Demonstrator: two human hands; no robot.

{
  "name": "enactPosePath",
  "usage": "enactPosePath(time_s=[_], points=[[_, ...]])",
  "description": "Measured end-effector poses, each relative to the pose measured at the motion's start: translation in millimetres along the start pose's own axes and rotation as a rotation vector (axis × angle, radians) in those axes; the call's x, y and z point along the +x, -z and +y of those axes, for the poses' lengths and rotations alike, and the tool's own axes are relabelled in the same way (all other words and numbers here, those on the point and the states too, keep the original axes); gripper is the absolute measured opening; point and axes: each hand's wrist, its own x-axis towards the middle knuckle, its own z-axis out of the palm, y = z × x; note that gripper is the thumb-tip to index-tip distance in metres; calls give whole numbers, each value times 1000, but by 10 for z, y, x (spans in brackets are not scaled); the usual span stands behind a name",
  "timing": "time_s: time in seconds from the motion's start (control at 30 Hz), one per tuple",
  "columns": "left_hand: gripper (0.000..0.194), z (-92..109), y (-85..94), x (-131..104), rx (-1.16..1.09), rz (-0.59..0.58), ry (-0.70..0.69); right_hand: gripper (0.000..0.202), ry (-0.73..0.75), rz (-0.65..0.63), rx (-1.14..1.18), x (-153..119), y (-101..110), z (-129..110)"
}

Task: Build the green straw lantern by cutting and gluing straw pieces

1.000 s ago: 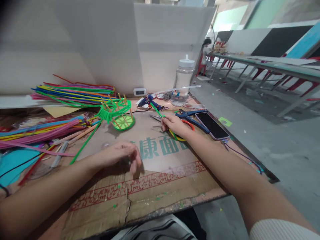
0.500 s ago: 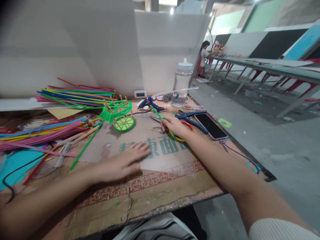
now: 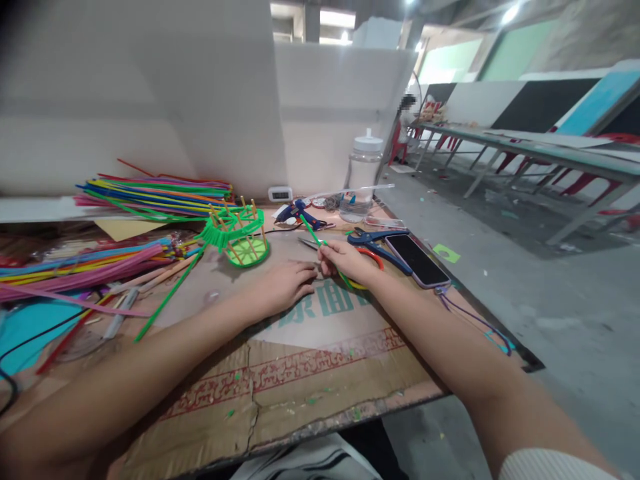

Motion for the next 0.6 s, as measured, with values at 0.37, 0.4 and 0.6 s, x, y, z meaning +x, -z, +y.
enactPosePath(time_s=[0.37, 0.4, 0.6], points=[[30, 149, 367, -808, 232, -42, 291, 26, 70, 55, -411, -35, -94, -178], [32, 97, 375, -832, 189, -8, 319, 25, 105, 44, -529, -38, -112, -212], [49, -148, 474, -903, -292, 231, 559, 24, 212, -14, -896, -47, -281, -399]])
